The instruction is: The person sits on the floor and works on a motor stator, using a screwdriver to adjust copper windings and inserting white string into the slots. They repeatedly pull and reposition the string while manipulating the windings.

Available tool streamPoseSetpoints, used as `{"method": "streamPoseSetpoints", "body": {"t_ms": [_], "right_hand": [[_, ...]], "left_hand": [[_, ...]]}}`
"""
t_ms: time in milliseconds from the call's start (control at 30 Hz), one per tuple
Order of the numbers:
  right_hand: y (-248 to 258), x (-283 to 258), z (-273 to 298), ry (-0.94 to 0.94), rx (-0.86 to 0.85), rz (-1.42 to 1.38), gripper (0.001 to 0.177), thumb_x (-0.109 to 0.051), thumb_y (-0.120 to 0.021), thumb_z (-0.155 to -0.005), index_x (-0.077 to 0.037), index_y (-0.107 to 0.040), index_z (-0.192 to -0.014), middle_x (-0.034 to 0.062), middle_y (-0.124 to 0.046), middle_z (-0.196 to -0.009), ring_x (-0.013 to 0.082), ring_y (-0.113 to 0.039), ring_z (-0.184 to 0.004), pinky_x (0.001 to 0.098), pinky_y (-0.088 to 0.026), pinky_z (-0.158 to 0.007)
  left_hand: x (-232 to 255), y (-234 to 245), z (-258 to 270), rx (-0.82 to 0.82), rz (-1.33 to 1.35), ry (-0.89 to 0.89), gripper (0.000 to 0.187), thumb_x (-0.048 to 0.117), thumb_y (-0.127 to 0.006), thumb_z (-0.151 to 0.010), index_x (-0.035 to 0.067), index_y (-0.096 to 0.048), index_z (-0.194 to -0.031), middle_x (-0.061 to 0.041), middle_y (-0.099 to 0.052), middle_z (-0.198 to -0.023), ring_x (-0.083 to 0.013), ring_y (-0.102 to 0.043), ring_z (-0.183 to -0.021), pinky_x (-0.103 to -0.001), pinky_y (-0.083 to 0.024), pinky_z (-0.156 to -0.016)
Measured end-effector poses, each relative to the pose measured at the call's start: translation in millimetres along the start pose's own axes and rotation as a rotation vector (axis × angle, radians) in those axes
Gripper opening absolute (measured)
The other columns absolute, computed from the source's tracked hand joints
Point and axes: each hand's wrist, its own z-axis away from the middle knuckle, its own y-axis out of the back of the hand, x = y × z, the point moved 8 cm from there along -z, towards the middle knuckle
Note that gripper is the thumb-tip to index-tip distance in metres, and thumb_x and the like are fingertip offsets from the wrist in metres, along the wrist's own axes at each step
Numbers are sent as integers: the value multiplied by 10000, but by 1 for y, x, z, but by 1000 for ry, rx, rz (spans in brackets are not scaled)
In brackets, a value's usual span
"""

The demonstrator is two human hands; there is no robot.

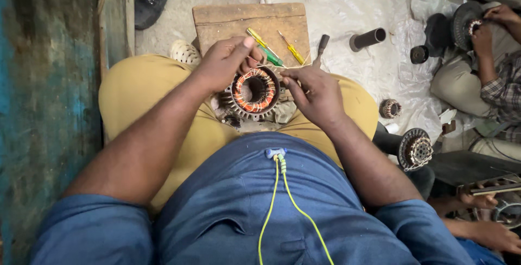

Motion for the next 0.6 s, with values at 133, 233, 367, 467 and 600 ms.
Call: {"method": "streamPoseSetpoints", "body": {"t_ms": [133,233,367,467,600], "right_hand": [[-9,5,9,-114,-53,46,126,-135,-747,-967,-72,-753,-1075,107,-687,-829,286,-672,-721,410,-520,-645],[-13,8,14,-151,-68,77,140,-140,-756,-948,-80,-765,-1074,99,-679,-799,280,-662,-692,412,-515,-622],[-15,5,16,-56,-71,104,147,-141,-763,-937,-98,-763,-1077,75,-692,-815,273,-646,-725,407,-517,-661],[-18,2,21,-26,-86,94,158,-137,-761,-928,-102,-761,-1082,77,-694,-821,273,-643,-757,405,-521,-691],[-21,-1,26,7,-73,67,153,-140,-763,-940,-96,-752,-1086,92,-699,-849,287,-652,-802,415,-524,-724]], "left_hand": [[-3,16,0,159,-291,42,440,413,-626,-1040,29,-660,-828,16,-642,-730,-45,-526,-663,-252,-451,-600],[-3,22,1,200,-259,26,392,357,-730,-1004,27,-653,-808,23,-609,-684,-29,-485,-625,-249,-417,-550],[-12,25,-4,196,-56,70,303,292,-762,-987,36,-662,-860,43,-639,-730,-14,-528,-641,-220,-445,-565],[-15,23,-7,155,16,52,233,253,-747,-994,35,-676,-953,30,-668,-794,-24,-585,-687,-210,-500,-628],[-17,15,-8,65,93,12,183,203,-697,-1021,24,-685,-1057,-2,-722,-896,-46,-657,-779,-216,-562,-724]]}}
